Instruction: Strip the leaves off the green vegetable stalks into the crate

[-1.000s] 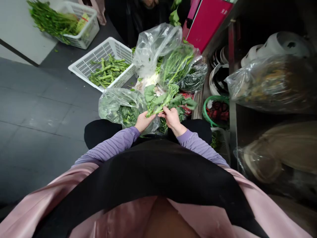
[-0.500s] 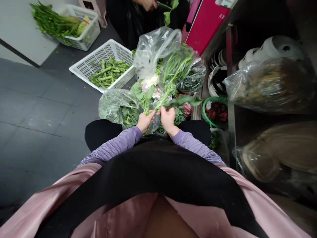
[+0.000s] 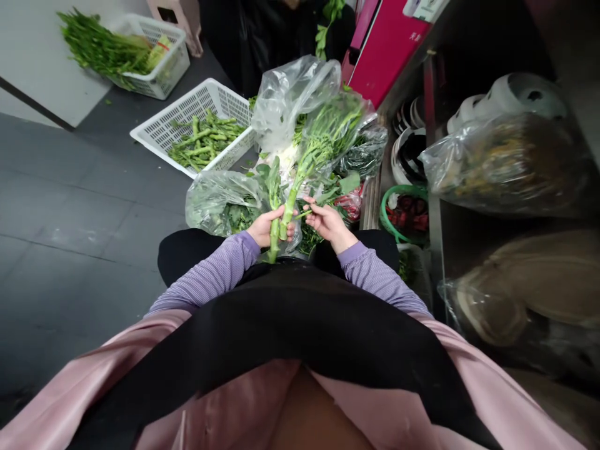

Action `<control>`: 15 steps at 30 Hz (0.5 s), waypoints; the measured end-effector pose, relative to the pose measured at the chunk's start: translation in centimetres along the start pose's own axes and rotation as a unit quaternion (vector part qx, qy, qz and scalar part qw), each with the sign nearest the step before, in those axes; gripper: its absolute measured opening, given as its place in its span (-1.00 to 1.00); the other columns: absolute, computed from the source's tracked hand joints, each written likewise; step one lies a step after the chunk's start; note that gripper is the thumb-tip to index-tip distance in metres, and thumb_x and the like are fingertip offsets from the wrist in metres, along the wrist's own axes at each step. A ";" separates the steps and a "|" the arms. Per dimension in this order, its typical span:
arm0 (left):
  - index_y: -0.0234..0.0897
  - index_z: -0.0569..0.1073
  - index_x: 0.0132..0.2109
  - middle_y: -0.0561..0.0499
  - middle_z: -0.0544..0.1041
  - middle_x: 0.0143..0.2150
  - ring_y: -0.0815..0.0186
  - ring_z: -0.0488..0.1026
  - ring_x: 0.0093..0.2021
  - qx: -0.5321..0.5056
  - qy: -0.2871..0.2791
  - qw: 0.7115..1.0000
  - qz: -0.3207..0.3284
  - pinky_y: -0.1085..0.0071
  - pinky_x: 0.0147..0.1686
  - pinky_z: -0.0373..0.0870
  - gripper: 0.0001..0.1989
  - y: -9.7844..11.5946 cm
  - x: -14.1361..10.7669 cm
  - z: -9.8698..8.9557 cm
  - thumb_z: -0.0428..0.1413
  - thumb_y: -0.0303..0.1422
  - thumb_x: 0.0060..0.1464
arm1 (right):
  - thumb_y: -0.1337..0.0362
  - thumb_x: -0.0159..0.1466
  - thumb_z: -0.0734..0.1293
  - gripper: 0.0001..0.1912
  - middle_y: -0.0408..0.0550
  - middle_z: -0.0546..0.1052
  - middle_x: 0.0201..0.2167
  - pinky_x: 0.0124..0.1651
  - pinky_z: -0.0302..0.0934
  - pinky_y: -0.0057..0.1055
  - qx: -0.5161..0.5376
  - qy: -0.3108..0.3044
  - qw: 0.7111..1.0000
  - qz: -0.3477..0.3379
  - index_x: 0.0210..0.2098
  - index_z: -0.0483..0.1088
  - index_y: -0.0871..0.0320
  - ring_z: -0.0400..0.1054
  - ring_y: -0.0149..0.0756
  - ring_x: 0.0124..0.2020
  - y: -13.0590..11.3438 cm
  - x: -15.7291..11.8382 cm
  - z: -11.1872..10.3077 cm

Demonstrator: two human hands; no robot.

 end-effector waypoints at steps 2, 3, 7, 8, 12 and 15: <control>-0.30 0.47 -0.15 0.01 0.31 -0.55 0.33 0.30 -0.56 0.007 -0.010 1.000 -0.019 0.35 -0.51 0.30 -0.64 -1.1 -0.1 0.5 0.06 -0.10 0.07 | 0.23 0.16 0.35 -0.83 -0.22 0.43 -0.47 -0.43 0.32 -0.54 0.031 -0.030 0.999 -0.016 -0.27 0.34 0.15 0.26 -0.53 -0.55 -0.9 0.2 1.3; -0.30 0.47 -0.16 0.01 0.30 -0.55 0.34 0.28 -0.56 0.010 -0.015 0.999 -0.027 0.36 -0.52 0.28 -0.64 -1.5 -0.1 0.6 0.06 -0.10 0.07 | 0.18 0.19 0.33 -0.83 -0.22 0.40 -0.51 -0.43 0.31 -0.54 0.037 -0.028 0.998 -0.030 -0.30 0.33 0.14 0.24 -0.51 -0.55 -1.4 0.2 1.8; -0.30 0.48 -0.20 0.01 0.28 -0.57 0.33 0.26 -0.58 0.034 -0.041 0.997 -0.047 0.37 -0.55 0.24 -0.64 -2.5 -0.2 1.0 0.04 -0.10 0.07 | 0.06 0.27 0.22 -0.73 -0.24 0.27 -0.62 -0.52 0.22 -0.51 0.041 -0.037 0.998 -0.037 -0.39 0.29 0.13 0.13 -0.49 -0.62 -2.1 0.1 3.4; -0.31 0.47 -0.20 0.01 0.28 -0.58 0.32 0.26 -0.59 0.043 -0.047 0.997 -0.050 0.36 -0.55 0.24 -0.64 -2.6 -0.3 1.1 0.04 -0.10 0.07 | 0.07 0.28 0.21 -0.74 -0.24 0.26 -0.62 -0.55 0.18 -0.52 0.041 -0.055 0.997 -0.029 -0.39 0.28 0.13 0.10 -0.50 -0.64 -2.1 0.0 3.9; -0.33 0.46 -0.21 0.01 0.30 -0.58 0.31 0.28 -0.59 0.066 -0.076 0.993 -0.064 0.36 -0.56 0.24 -0.65 -2.9 -0.6 1.7 0.06 -0.11 0.04 | 0.24 0.23 0.24 -0.86 -0.27 0.23 -0.62 -0.69 -0.03 -0.60 0.030 -0.079 0.996 -0.009 -0.43 0.24 0.14 -0.09 -0.58 -0.72 -2.6 -0.2 4.8; -0.34 0.45 -0.17 0.02 0.31 -0.58 0.34 0.28 -0.60 0.088 -0.092 0.991 -0.036 0.39 -0.57 0.23 -0.64 -2.4 -0.7 2.2 0.10 -0.13 0.02 | 0.29 0.20 0.24 -0.86 -0.32 0.13 -0.70 -0.72 -0.05 -0.59 0.022 -0.081 0.995 0.043 -0.47 0.19 0.13 -0.17 -0.56 -0.75 -1.9 -0.4 5.0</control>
Point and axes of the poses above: each hand's wrist, its own x-axis towards the middle knuckle, its own z-axis out of the palm, y = z × x, the point moved 9 cm from there along x, towards the middle knuckle
